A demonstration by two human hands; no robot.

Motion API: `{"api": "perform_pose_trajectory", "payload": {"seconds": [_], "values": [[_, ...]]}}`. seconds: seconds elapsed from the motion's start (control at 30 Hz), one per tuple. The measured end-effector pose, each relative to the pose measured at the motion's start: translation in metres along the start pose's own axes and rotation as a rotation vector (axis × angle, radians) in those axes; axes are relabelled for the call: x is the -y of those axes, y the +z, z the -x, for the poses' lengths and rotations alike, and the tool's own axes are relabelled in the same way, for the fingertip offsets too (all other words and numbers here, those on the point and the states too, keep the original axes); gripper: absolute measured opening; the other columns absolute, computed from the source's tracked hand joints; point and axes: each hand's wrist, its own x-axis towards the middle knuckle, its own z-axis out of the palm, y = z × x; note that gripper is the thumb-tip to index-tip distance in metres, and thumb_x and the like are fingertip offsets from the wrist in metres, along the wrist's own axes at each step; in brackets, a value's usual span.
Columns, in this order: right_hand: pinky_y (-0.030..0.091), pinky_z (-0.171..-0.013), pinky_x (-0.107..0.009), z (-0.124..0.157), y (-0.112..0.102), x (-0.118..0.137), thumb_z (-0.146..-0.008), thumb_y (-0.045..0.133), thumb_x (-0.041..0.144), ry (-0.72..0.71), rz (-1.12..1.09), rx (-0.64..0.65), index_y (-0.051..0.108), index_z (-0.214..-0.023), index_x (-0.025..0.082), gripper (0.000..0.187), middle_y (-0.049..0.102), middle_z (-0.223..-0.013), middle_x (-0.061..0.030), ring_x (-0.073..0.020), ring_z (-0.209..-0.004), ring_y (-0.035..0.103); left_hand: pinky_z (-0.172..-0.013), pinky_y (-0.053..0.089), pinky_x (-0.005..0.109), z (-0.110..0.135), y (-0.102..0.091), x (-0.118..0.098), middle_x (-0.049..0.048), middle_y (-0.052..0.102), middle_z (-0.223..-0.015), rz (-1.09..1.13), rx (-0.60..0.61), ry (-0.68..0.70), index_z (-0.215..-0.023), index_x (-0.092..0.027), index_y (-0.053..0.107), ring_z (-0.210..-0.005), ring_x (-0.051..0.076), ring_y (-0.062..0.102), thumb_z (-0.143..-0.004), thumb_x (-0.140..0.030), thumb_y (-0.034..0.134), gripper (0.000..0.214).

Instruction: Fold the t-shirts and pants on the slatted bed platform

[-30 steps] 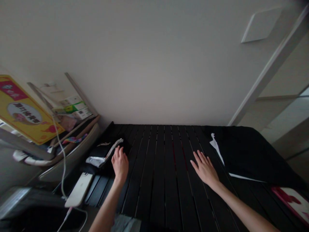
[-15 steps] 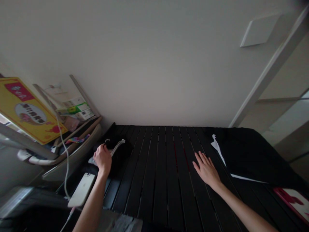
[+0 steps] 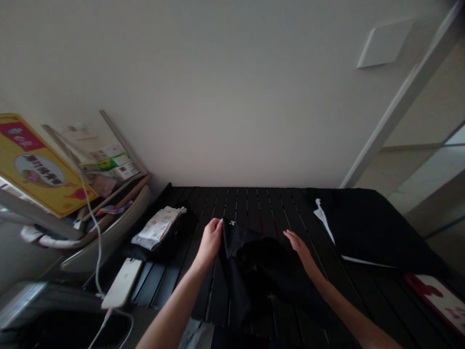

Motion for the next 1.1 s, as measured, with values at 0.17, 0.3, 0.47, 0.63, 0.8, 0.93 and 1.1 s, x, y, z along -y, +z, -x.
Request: {"api": "perform_pose_trajectory", "payload": {"seconds": [0.17, 0.3, 0.47, 0.63, 0.8, 0.93, 1.1], "values": [[0.048, -0.094, -0.044, -0.004, -0.027, 0.035, -0.089, 0.04, 0.045, 0.157, -0.151, 0.124, 0.061, -0.1, 0.02, 0.034, 0.068, -0.103, -0.0123, -0.027, -0.103, 0.063, -0.094, 0.042, 0.037, 0.015, 0.023, 0.049, 0.0094, 0.058, -0.108, -0.186, 0.012, 0.011, -0.103, -0.017, 0.054, -0.106, 0.023, 0.055, -0.071, -0.017, 0.06, 0.033], [0.049, -0.093, -0.037, 0.017, -0.037, 0.06, -0.086, 0.049, 0.042, 0.086, -0.18, 0.416, 0.06, -0.107, 0.022, 0.032, 0.066, -0.11, -0.009, -0.024, -0.105, 0.062, -0.106, 0.036, 0.042, 0.045, 0.029, 0.055, 0.0095, 0.054, -0.124, -0.325, 0.208, 0.228, -0.109, -0.022, 0.055, -0.121, 0.024, 0.048, -0.074, -0.012, 0.055, 0.036], [0.047, -0.096, -0.04, 0.05, -0.005, 0.066, -0.07, 0.058, 0.022, 0.16, 0.132, 0.351, 0.045, -0.135, 0.016, 0.066, 0.048, -0.137, -0.0182, -0.0314, -0.121, 0.054, -0.108, 0.036, 0.039, 0.066, 0.052, 0.046, 0.0091, 0.05, -0.137, -0.355, 0.557, 0.28, -0.124, -0.024, 0.054, -0.128, 0.024, 0.045, -0.079, -0.024, 0.061, 0.045], [0.049, -0.088, -0.038, 0.046, 0.004, 0.069, -0.074, 0.046, 0.013, 0.19, 0.036, 0.35, 0.057, -0.113, 0.02, 0.041, 0.067, -0.11, -0.0117, -0.0268, -0.105, 0.064, -0.108, 0.029, 0.054, 0.066, 0.081, 0.05, 0.0161, 0.034, -0.15, -0.643, 0.474, 0.168, -0.143, -0.018, 0.037, -0.138, 0.039, 0.026, -0.076, -0.038, 0.068, 0.076], [0.051, -0.079, -0.033, 0.023, -0.03, 0.072, -0.075, 0.043, 0.02, 0.196, -0.233, 0.223, 0.055, -0.1, 0.023, 0.029, 0.066, -0.092, -0.0051, -0.02, -0.084, 0.064, -0.088, 0.044, 0.039, 0.055, 0.079, 0.052, 0.0113, 0.062, -0.11, -0.629, 0.384, 0.178, -0.108, -0.018, 0.063, -0.103, 0.027, 0.058, -0.082, -0.015, 0.051, 0.029], [0.049, -0.086, -0.036, 0.007, -0.058, 0.067, -0.075, 0.042, 0.023, 0.212, -0.258, 0.045, 0.054, -0.106, 0.024, 0.033, 0.063, -0.102, -0.0062, -0.021, -0.093, 0.061, -0.074, 0.045, 0.028, 0.047, 0.06, 0.059, 0.005, 0.062, -0.085, -0.271, 0.258, 0.119, -0.082, -0.019, 0.059, -0.081, 0.018, 0.059, -0.087, -0.022, 0.045, 0.015], [0.048, -0.086, -0.038, -0.008, -0.093, 0.062, -0.081, 0.043, 0.033, 0.128, -0.143, -0.072, 0.056, -0.096, 0.024, 0.022, 0.061, -0.099, -0.0096, -0.025, -0.094, 0.061, -0.068, 0.046, 0.025, 0.037, 0.029, 0.076, 0.0016, 0.061, -0.081, 0.186, 0.032, 0.019, -0.09, -0.02, 0.055, -0.075, 0.016, 0.058, -0.086, -0.037, 0.049, 0.019]]}}
